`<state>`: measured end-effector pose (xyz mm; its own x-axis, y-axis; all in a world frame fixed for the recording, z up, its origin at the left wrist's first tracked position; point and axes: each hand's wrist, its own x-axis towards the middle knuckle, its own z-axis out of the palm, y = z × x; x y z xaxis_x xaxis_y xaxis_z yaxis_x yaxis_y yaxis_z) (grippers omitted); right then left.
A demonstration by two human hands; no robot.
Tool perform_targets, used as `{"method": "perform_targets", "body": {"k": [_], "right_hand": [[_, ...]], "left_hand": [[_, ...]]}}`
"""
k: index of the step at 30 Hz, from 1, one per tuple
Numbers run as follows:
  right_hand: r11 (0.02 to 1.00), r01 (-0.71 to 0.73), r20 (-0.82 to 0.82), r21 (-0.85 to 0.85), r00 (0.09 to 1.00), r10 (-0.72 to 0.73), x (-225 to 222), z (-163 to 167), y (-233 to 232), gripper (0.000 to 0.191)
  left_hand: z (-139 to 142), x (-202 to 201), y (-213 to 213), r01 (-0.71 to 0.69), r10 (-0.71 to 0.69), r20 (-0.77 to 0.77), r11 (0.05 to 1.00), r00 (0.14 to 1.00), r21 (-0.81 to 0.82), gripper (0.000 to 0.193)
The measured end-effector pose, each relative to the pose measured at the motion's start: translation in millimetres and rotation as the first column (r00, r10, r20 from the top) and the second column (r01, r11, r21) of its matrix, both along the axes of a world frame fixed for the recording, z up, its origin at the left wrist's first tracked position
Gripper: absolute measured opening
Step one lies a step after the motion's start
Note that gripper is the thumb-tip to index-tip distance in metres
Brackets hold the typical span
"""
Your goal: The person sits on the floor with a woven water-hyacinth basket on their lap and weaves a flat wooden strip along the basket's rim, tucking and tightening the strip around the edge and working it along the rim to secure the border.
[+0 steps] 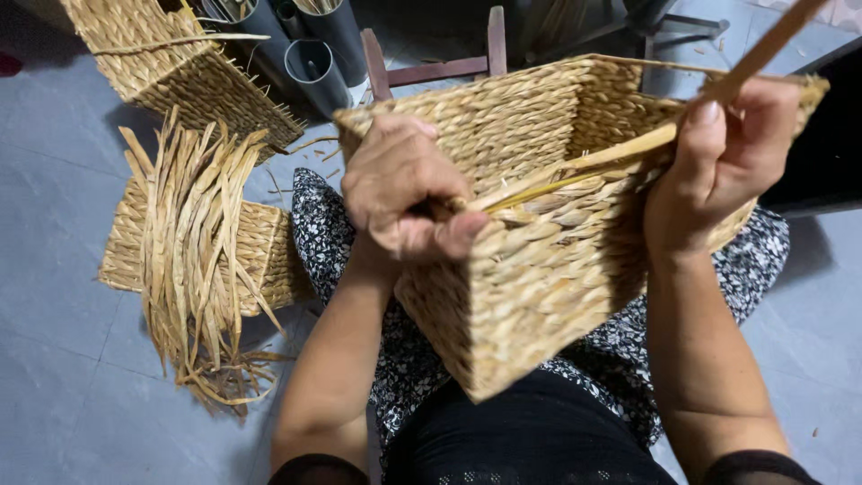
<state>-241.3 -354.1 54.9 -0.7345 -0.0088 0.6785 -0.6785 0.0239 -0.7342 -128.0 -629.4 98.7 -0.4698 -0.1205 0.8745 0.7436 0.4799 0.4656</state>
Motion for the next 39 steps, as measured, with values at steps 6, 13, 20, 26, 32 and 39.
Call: {"method": "perform_targets", "body": {"k": [6,13,20,26,32,39], "right_hand": [[0.998,-0.005,0.006,-0.055,1.000,0.006,-12,-45,-13,0.010],[0.831,0.149,-0.087,0.537,0.989,-0.121,11,-81,-26,0.011],[0.962,-0.271,0.327,0.009,0.910,0.254,13,-75,-26,0.006],[0.816,-0.370,0.392,-0.445,0.738,0.549,8,-86,-48,0.012],[0.883,-0.370,0.368,-0.289,0.808,0.459,-40,-100,-85,0.038],[0.894,-0.223,-0.077,0.387,0.959,0.273,-95,-129,-92,0.025]], "left_hand": [[-50,-14,-9,-0.111,0.119,0.244,0.993,0.962,-0.048,0.030],[-128,10,-3,-0.328,0.187,0.523,0.926,0.831,0.189,0.023],[-136,30,-6,-0.339,0.209,0.540,0.928,0.816,0.153,0.012],[-152,61,-15,-0.303,0.122,0.634,0.935,0.763,0.185,0.011],[-180,56,-15,-0.274,0.012,0.642,0.910,0.767,0.311,0.013],[-221,23,-11,-0.303,-0.003,0.645,0.881,0.764,0.364,0.015]]}}
